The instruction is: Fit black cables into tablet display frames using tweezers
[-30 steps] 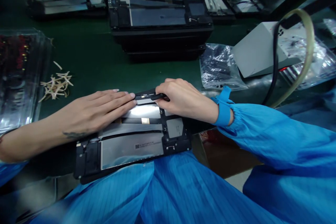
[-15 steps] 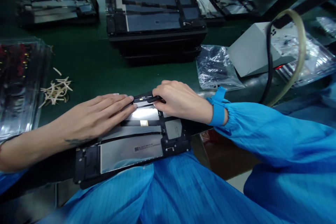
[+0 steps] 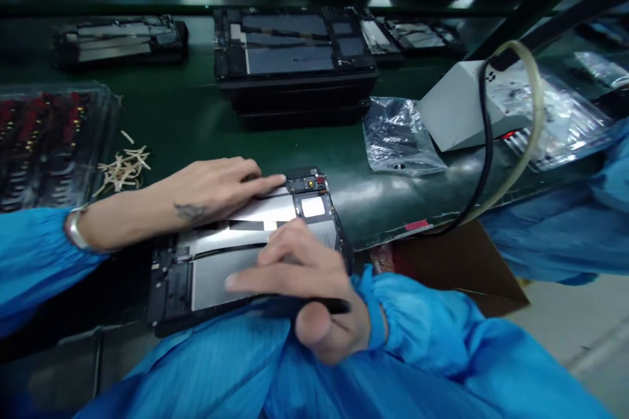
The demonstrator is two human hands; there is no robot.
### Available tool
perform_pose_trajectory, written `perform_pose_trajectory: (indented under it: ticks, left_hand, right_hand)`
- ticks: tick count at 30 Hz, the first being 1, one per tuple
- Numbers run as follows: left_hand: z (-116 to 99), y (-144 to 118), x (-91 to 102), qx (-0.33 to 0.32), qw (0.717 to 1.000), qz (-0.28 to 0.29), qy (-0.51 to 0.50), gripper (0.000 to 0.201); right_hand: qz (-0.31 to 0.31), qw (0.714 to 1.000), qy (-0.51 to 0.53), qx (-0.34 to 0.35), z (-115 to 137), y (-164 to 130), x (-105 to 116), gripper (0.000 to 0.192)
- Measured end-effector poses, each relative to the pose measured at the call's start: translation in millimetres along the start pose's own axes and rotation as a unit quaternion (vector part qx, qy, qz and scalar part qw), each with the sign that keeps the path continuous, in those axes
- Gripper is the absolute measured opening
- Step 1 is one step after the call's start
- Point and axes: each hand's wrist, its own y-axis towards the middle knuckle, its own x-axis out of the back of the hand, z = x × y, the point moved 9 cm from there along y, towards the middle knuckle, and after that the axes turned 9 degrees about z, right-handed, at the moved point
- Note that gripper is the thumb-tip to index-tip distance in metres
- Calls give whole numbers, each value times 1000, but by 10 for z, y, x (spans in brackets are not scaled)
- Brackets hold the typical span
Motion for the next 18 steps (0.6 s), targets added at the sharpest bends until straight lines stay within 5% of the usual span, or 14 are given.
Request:
perform_pose_trajectory:
  ticks: [4,11,18]
  left_hand:
    - [292,3,18,27,981,9,-191,34]
    - [525,98,-51,53,922,107,-369,38]
    - [579,-43,75,73,865,43,-494,33]
  right_hand:
    - [-78,980,170,62,-70,-54,-205,67]
    - [-157,983,17,97,-54,-28,-163,54]
    - [-152,983,12,106,-73,5,-201,46]
